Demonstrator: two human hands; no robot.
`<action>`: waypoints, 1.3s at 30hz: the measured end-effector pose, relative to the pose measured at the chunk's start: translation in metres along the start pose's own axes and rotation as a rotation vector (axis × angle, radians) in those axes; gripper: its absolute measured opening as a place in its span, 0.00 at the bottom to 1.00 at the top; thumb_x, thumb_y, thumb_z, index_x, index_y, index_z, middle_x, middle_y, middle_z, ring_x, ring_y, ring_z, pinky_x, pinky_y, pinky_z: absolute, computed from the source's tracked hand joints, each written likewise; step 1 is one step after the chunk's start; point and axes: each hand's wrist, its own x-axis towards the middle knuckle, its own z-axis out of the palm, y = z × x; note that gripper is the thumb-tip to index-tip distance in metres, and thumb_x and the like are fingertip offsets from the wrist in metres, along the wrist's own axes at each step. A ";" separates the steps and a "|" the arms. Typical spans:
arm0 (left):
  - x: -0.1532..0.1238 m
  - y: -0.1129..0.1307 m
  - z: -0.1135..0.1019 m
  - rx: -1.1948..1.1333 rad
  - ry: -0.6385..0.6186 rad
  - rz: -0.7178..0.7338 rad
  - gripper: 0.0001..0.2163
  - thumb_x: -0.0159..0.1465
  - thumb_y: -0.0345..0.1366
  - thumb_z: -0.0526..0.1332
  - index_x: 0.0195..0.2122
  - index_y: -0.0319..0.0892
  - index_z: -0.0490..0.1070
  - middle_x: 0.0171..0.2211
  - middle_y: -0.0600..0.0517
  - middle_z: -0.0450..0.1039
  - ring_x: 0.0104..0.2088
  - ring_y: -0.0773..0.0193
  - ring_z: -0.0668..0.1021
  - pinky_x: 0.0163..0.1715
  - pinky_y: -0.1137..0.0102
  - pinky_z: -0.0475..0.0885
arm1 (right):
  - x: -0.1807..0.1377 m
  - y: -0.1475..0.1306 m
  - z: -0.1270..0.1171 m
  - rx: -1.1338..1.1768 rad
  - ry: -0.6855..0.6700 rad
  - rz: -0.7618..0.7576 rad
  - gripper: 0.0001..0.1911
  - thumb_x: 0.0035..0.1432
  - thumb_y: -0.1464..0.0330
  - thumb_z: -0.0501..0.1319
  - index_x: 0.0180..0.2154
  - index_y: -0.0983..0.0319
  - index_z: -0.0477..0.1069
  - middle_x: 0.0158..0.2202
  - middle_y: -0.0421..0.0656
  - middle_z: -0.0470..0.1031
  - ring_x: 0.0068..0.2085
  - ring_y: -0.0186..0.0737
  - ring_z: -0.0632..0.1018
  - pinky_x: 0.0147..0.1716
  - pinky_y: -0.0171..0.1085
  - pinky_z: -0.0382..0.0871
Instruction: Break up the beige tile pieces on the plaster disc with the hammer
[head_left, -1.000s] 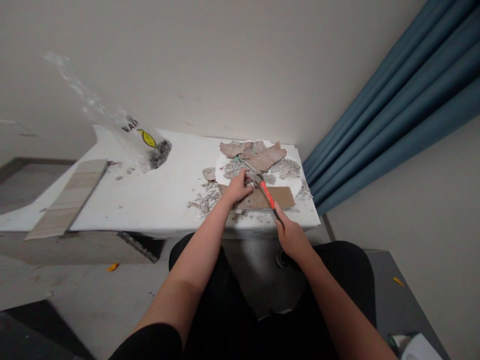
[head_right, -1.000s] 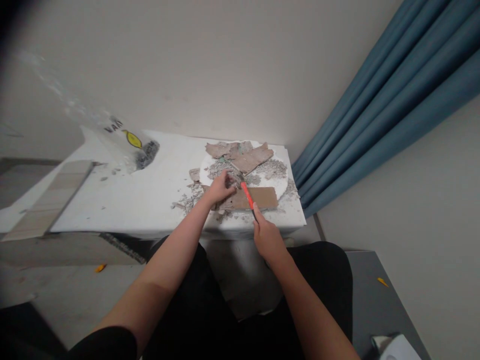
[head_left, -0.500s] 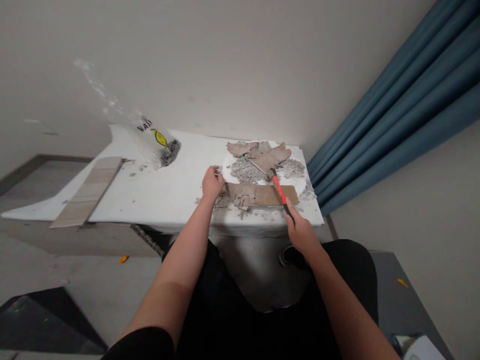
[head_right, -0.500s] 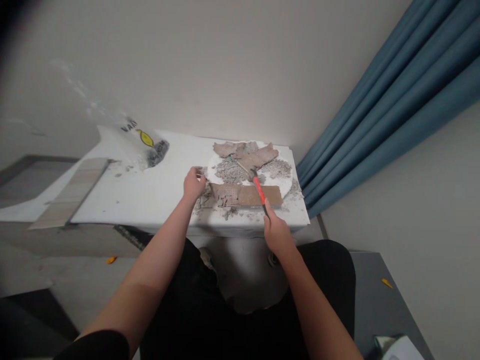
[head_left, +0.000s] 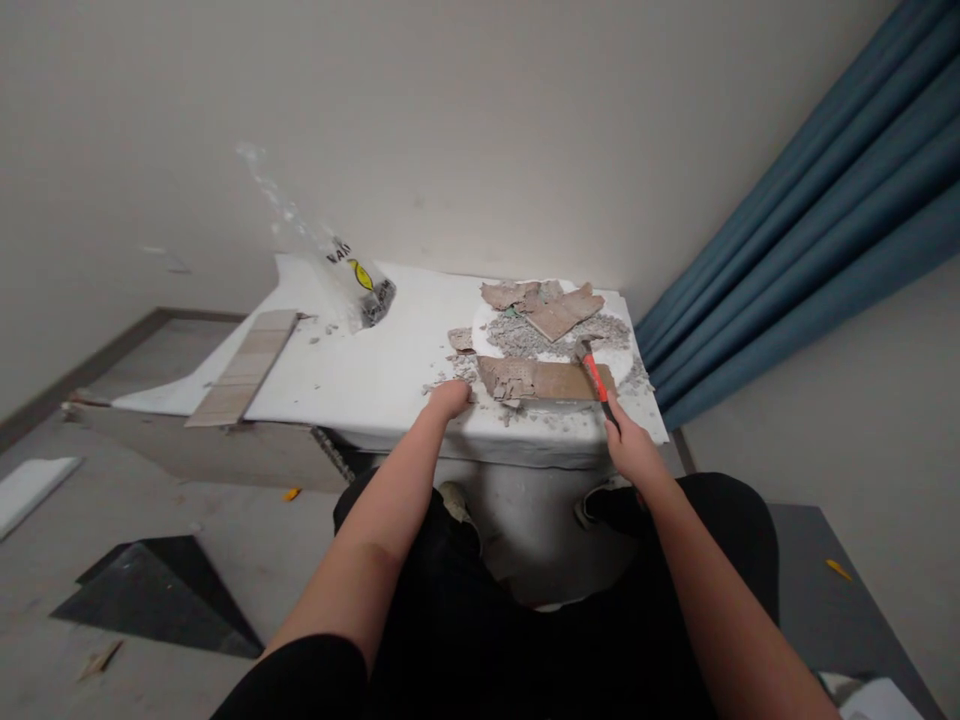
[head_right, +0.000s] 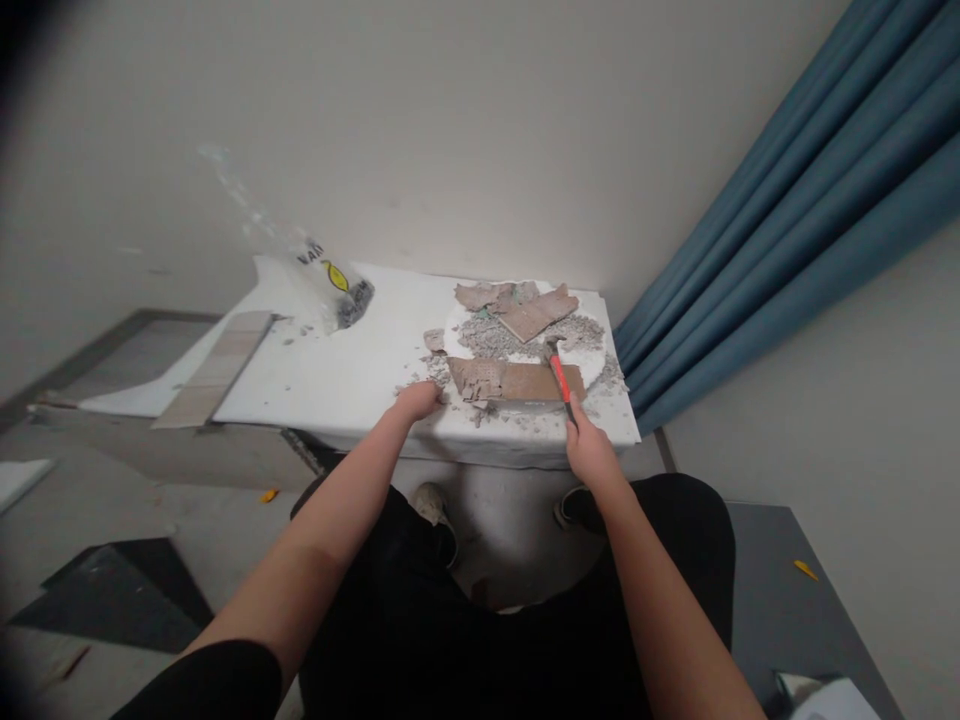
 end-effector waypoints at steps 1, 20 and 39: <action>-0.001 0.001 0.003 0.007 0.015 -0.003 0.07 0.54 0.31 0.61 0.33 0.42 0.77 0.43 0.38 0.79 0.47 0.48 0.79 0.46 0.62 0.71 | 0.000 0.000 0.001 0.009 0.006 -0.007 0.33 0.67 0.68 0.49 0.72 0.62 0.51 0.50 0.53 0.80 0.52 0.56 0.79 0.51 0.47 0.70; 0.026 0.025 -0.052 -0.729 0.585 -0.197 0.09 0.59 0.40 0.61 0.34 0.40 0.75 0.34 0.46 0.79 0.37 0.59 0.79 0.39 0.66 0.72 | 0.002 0.023 0.012 0.141 0.002 -0.035 0.32 0.68 0.67 0.50 0.71 0.60 0.52 0.50 0.52 0.80 0.50 0.52 0.80 0.49 0.44 0.72; 0.069 0.132 -0.034 -0.592 0.320 0.314 0.12 0.64 0.44 0.61 0.33 0.42 0.79 0.31 0.49 0.81 0.32 0.60 0.78 0.38 0.66 0.71 | 0.001 0.042 0.017 0.253 -0.026 -0.072 0.32 0.69 0.65 0.48 0.71 0.62 0.51 0.52 0.53 0.79 0.57 0.51 0.77 0.54 0.48 0.71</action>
